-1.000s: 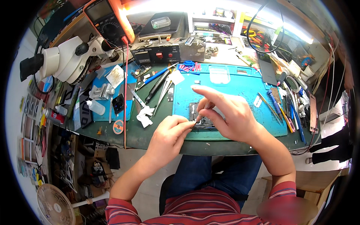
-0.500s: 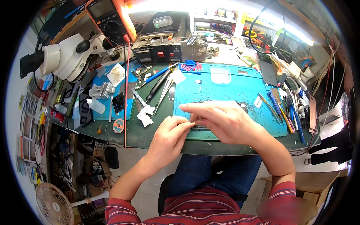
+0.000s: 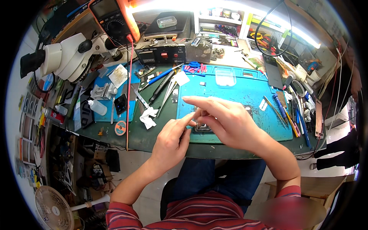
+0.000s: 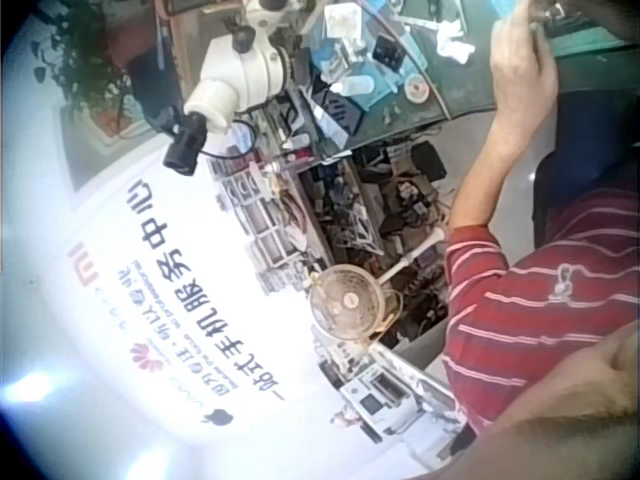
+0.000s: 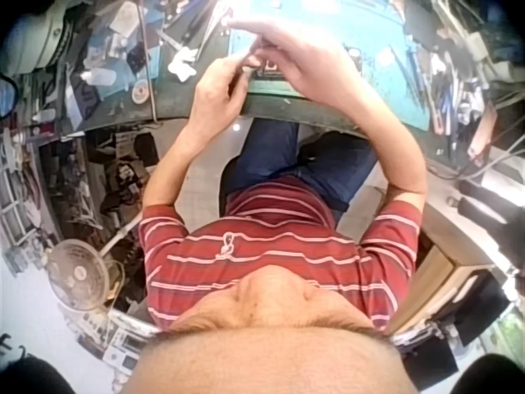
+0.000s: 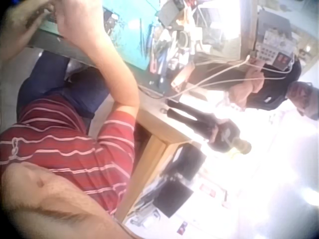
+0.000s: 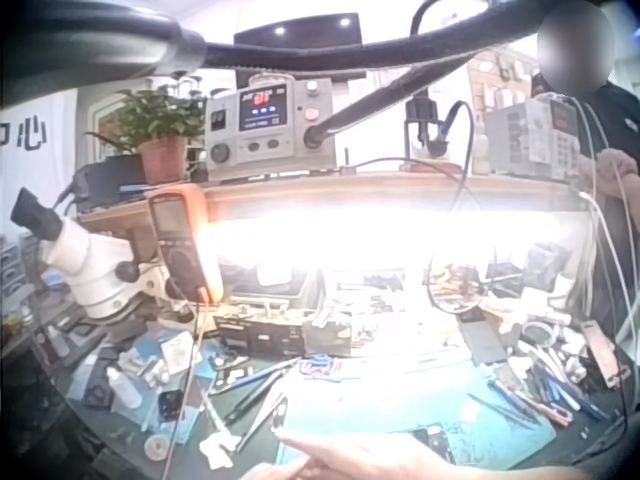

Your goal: The person works on a disassembled smartphone on a blue mat, using a small screwdriver to adjust internal components. They then pick up the phone, turn it over, and press the power button to test the screen, which lights up. Finally, they place the phone back down and continue working on the internal components with the screwdriver.

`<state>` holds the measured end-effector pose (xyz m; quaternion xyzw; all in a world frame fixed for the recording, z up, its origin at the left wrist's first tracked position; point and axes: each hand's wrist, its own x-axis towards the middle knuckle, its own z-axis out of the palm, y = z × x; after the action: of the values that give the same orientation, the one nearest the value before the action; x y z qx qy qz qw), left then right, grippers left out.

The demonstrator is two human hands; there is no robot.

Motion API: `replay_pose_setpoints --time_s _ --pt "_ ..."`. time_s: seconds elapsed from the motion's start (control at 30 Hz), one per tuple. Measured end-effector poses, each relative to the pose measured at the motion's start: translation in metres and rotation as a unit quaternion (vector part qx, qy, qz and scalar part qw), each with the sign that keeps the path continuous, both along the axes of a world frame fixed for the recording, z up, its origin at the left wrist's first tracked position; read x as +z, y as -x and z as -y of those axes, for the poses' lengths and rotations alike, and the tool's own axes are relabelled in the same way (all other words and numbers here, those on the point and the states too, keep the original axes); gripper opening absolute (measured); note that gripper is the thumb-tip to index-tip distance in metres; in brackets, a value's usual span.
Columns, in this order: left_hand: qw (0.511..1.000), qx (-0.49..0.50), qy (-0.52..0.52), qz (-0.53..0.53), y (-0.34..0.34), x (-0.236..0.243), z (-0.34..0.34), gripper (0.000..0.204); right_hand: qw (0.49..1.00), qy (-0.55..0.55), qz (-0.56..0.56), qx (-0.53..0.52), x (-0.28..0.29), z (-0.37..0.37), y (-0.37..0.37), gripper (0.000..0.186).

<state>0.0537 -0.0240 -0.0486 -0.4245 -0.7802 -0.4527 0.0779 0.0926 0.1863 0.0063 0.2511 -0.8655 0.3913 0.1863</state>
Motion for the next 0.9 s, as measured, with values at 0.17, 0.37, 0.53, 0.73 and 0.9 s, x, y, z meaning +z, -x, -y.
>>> replay_pose_setpoints --time_s 0.17,0.37,0.53,0.73,0.9 --pt "1.000 0.005 0.005 -0.004 0.000 -0.003 0.001 0.051 0.999 0.023 -0.037 0.004 0.002 0.004 0.002 0.057" --pt "1.000 0.009 0.008 0.004 0.000 -0.003 0.000 0.051 0.996 -0.037 -0.060 -0.050 0.008 0.005 0.001 0.054" --pt "1.000 0.008 0.009 0.004 0.000 -0.002 0.001 0.051 0.998 -0.039 -0.037 -0.042 0.011 0.002 0.000 0.055" --pt "0.999 0.018 -0.008 0.033 0.000 0.003 -0.001 0.048 0.999 0.009 0.039 -0.032 0.012 -0.008 0.000 0.057" --pt "0.998 0.056 0.025 0.014 0.025 0.018 -0.006 0.026 0.964 0.210 -0.009 -0.164 -0.007 -0.044 0.028 0.047"
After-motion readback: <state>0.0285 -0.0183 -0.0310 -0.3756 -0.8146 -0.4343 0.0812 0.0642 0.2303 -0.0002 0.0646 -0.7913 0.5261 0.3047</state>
